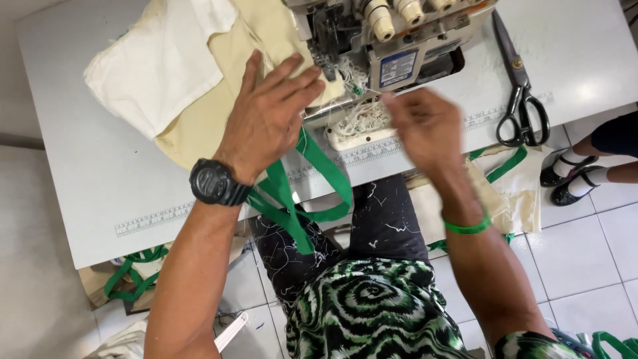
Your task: Trimming excess fabric with scissors and aligning bag components on a sewing machine table for assembly.
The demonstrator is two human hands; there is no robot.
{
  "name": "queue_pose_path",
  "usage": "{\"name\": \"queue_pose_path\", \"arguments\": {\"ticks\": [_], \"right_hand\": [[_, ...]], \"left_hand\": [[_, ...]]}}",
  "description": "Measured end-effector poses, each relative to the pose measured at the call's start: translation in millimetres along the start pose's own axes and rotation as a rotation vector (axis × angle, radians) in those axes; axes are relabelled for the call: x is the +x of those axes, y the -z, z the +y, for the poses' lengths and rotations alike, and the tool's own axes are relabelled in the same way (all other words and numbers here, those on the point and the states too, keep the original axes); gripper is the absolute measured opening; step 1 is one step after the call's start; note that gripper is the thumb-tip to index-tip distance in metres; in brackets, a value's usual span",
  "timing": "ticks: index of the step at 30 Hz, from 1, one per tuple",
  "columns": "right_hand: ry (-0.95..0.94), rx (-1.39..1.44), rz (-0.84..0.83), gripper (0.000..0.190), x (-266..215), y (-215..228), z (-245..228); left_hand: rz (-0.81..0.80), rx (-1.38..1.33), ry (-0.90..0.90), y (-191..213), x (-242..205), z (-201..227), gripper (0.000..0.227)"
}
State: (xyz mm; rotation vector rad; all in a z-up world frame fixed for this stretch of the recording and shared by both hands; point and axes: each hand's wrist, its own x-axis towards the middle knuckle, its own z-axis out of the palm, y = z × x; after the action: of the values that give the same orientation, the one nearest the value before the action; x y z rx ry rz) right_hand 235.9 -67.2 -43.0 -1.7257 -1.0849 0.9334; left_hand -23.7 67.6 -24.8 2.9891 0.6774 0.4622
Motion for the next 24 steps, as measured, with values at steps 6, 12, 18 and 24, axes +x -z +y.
{"name": "queue_pose_path", "arguments": {"ticks": [6, 12, 18, 24], "right_hand": [[0.026, -0.762, 0.328, 0.039, -0.6, 108.5, 85.3], [-0.167, -0.812, 0.162, 0.059, -19.0, 126.0, 72.3], [-0.289, -0.768, 0.041, 0.062, -25.8, 125.1, 23.4], [-0.378, -0.401, 0.169, 0.067, -80.0, 163.3, 39.8]], "left_hand": [[0.015, -0.112, 0.051, 0.8, 15.4, -18.2, 0.043], [0.068, -0.105, 0.070, -5.3, 26.4, -34.6, 0.037], [0.071, -0.069, 0.131, -12.5, 35.5, -45.2, 0.045], [0.207, 0.049, 0.116, -10.6, 36.3, -45.5, 0.038]]}}
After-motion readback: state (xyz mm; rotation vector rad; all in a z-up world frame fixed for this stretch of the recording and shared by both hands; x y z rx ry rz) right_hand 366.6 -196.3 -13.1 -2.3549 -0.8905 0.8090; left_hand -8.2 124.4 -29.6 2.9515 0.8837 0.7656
